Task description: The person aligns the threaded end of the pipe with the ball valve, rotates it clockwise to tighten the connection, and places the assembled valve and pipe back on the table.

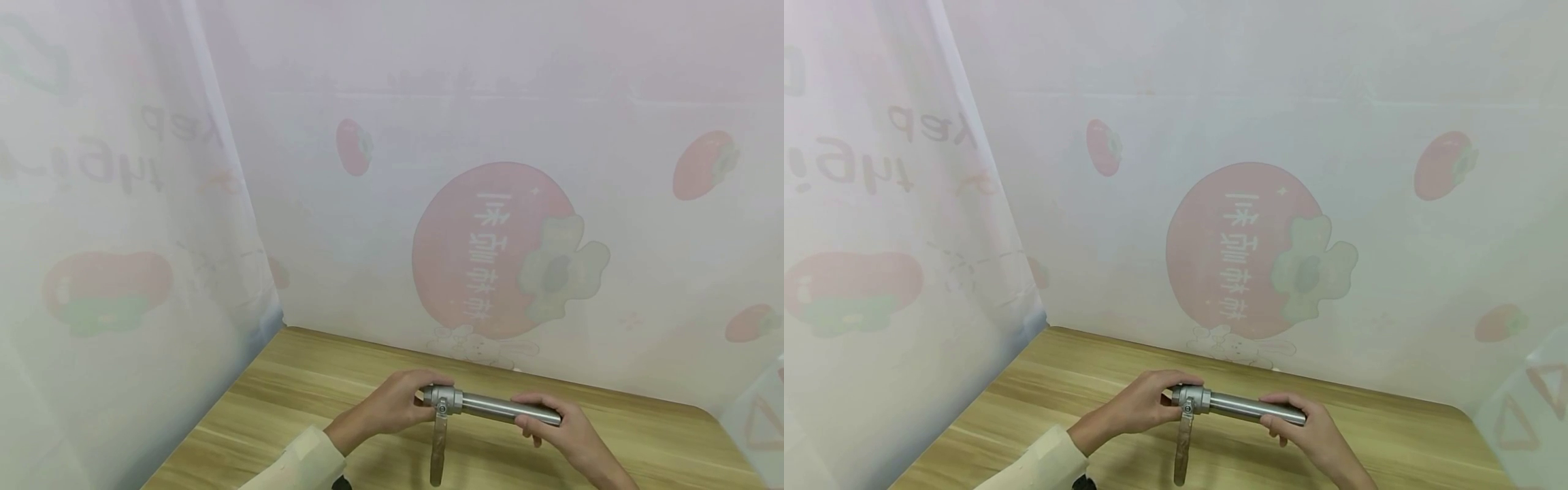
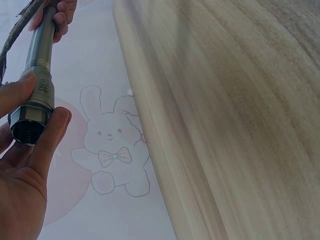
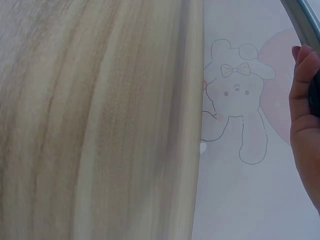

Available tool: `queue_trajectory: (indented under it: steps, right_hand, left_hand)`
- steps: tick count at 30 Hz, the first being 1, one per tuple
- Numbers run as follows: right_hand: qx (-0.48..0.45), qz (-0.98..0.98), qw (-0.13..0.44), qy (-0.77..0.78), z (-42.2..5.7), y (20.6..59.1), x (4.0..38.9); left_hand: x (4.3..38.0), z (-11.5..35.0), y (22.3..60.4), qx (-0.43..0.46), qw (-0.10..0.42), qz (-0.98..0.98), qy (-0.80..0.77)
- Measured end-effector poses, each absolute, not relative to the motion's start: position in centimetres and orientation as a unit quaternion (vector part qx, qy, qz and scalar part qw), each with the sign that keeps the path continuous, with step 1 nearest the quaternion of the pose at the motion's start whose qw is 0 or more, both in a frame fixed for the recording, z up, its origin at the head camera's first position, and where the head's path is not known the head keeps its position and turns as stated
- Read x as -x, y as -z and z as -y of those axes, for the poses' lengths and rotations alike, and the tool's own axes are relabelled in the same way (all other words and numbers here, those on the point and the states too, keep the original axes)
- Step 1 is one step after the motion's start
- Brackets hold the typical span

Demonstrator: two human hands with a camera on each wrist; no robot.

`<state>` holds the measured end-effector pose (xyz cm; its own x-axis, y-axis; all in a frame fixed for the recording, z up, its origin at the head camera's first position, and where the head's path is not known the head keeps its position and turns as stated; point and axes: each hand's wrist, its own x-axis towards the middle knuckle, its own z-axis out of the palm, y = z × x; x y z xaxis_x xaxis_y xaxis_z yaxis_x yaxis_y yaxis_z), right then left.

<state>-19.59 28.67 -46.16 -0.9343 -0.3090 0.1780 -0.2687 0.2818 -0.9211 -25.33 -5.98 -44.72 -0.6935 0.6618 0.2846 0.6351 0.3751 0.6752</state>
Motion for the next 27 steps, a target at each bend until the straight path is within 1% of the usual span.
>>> queue_trajectory:
  steps: [13,19,24,27]
  right_hand:
    - [0.157,-0.807,0.024,0.569,-28.78,46.12,19.70]
    - [0.170,-0.805,0.038,0.567,-28.79,46.18,19.78]
    - [0.157,-0.810,0.055,0.562,-28.75,45.96,19.51]
    - [0.157,-0.811,0.055,0.561,-28.70,45.85,19.41]
  left_hand:
    - [25.27,5.81,44.72,-0.392,0.015,-0.830,-0.397]
    - [25.14,5.93,44.63,-0.389,0.023,-0.830,-0.398]
    - [25.21,5.98,44.67,-0.390,0.022,-0.832,-0.394]
    - [25.24,6.00,44.69,-0.391,0.022,-0.831,-0.395]
